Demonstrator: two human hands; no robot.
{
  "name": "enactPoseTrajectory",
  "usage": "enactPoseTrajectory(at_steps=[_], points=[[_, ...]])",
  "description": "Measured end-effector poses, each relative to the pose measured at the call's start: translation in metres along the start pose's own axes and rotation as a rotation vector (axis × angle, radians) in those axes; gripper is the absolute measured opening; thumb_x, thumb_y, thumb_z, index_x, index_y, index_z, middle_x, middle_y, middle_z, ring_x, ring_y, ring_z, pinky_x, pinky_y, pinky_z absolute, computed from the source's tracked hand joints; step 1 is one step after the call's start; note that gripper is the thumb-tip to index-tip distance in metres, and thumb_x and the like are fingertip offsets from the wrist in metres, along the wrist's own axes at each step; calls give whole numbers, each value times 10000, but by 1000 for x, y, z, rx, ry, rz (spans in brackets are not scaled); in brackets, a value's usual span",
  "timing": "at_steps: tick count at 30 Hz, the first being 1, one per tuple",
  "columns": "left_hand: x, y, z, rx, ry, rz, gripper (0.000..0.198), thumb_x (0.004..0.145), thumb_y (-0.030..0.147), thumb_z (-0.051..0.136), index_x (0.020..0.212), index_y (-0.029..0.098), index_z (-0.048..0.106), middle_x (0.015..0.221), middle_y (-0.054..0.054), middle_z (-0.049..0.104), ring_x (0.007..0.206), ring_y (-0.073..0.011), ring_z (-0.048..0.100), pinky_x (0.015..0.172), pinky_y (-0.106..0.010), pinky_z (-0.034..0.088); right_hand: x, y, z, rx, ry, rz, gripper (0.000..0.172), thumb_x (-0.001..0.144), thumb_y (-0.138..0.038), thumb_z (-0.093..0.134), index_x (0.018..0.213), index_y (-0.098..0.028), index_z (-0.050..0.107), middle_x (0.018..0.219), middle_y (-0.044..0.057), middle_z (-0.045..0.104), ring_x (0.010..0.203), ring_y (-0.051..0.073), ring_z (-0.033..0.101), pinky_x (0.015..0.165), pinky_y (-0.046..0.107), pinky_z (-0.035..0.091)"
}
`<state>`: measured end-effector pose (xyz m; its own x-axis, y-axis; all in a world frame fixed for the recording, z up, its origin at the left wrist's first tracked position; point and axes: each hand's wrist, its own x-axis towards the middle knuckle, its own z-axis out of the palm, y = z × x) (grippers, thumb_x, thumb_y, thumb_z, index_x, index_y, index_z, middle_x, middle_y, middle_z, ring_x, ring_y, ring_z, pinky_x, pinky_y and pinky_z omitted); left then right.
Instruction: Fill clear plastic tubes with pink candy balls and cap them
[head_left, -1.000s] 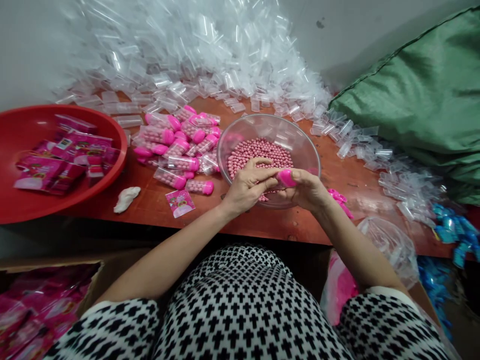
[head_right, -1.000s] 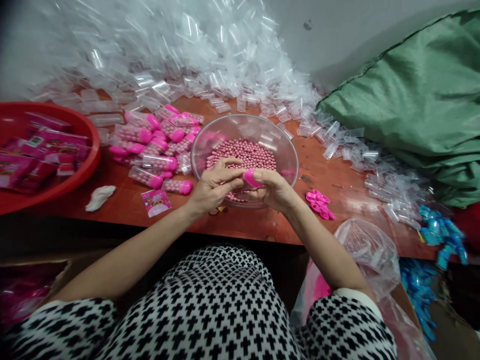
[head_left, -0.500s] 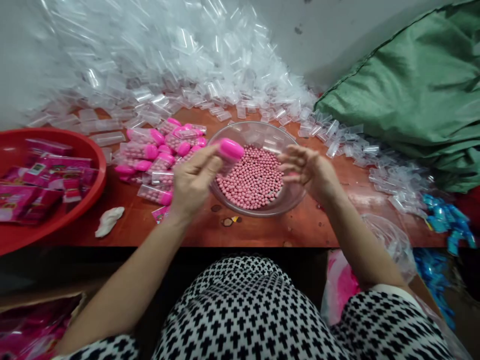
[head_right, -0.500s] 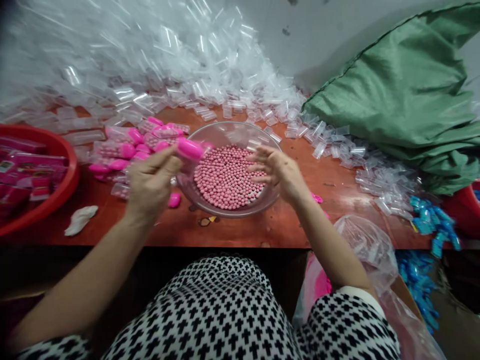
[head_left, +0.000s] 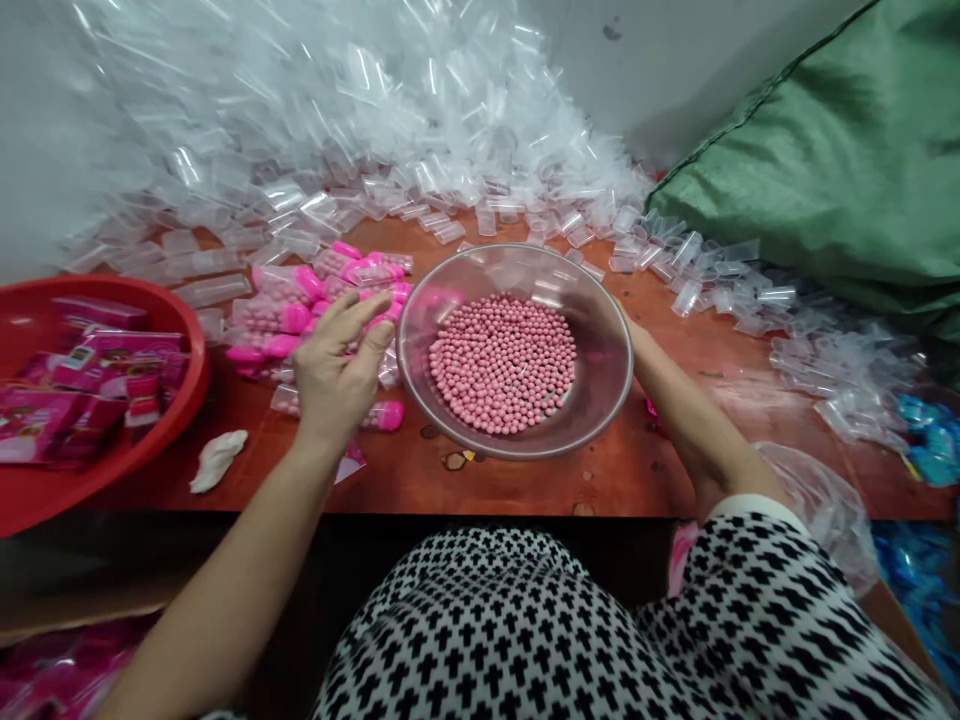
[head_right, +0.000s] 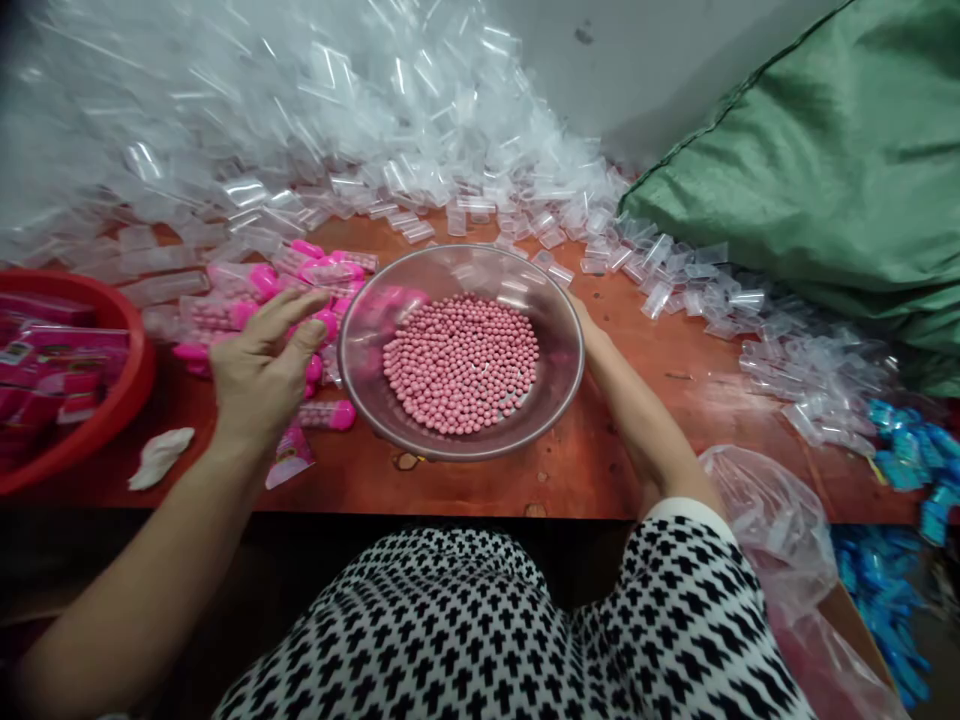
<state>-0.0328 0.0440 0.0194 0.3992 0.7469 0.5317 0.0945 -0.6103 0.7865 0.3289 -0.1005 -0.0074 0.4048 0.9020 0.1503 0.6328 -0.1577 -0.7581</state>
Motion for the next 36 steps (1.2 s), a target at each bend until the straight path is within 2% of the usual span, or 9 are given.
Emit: enactPoseTrajectory(at_steps=[3, 6, 11, 16, 19, 22, 27, 33, 36], points=[[-1, 26, 7, -37, -81, 10, 261, 932, 362, 683, 1186, 331, 734, 1235, 80, 741, 1374, -257, 541, 1175, -473, 402, -4, 1, -2, -170, -20, 43, 266, 746, -441, 761, 910, -232, 772, 983, 78, 778, 962, 303, 709, 987, 490, 517], [-4, 49, 17, -88, -167, 59, 243, 924, 342, 694, 1161, 316, 744, 1218, 55, 746, 1289, -241, 613, 1157, -438, 468, -17, 10, -21, -314, 166, 147, 295, 709, -338, 764, 967, -195, 756, 1023, 110, 762, 938, 300, 700, 945, 499, 531], [-11, 76, 47, -103, -320, 177, 288, 948, 266, 634, 1219, 207, 712, 1226, -47, 747, 1085, -210, 717, 1030, -386, 566, -58, -9, -64, 47, 486, 117, 312, 707, -266, 727, 1009, -194, 689, 840, 22, 699, 691, 168, 651, 697, 361, 593], [-9, 97, 77, -130, -429, 233, 468, 909, 284, 695, 1355, 165, 613, 1326, -130, 684, 1094, -227, 696, 1000, -389, 544, -102, -100, -60, 282, 156, -60, 338, 718, -344, 844, 1009, -223, 722, 818, -7, 694, 678, 135, 651, 654, 289, 592], [-10, 108, 81, -167, -529, 168, 271, 904, 247, 687, 1153, 142, 707, 1023, -79, 764, 858, -179, 692, 813, -306, 537, -113, -137, -39, 381, 46, -57, 375, 702, -407, 875, 1000, -216, 750, 803, -4, 713, 654, 132, 657, 636, 284, 588], [-15, 117, 73, -189, -564, 103, 138, 926, 217, 638, 835, 147, 714, 677, 17, 653, 621, -114, 561, 635, -247, 423, -109, -144, -16, 509, 128, -38, 353, 668, -429, 896, 897, -199, 758, 736, -13, 706, 584, 117, 627, 565, 261, 554], [-22, 126, 47, -194, -540, 36, 266, 900, 235, 654, 648, 150, 638, 540, 47, 519, 516, -81, 425, 539, -243, 314, -108, -157, 6, 568, 168, -27, 348, 656, -464, 891, 790, -179, 744, 647, -19, 665, 523, 100, 573, 515, 244, 515], [-60, 121, -16, -449, -528, -436, 227, 835, 363, 732, 899, 147, 754, 697, -19, 717, 595, -140, 656, 551, -237, 536, -137, -167, -33, 527, 565, -231, 100, 771, -288, 823, 857, -246, 791, 739, -19, 686, 539, 72, 569, 504, 193, 492], [-70, 111, -25, -550, -490, -592, 333, 823, 420, 757, 991, 133, 747, 798, -59, 763, 652, -172, 722, 620, -274, 618, -144, -153, -37, 497, 429, -133, 208, 768, -285, 832, 970, -248, 799, 788, -6, 709, 591, 89, 620, 572, 208, 538]])
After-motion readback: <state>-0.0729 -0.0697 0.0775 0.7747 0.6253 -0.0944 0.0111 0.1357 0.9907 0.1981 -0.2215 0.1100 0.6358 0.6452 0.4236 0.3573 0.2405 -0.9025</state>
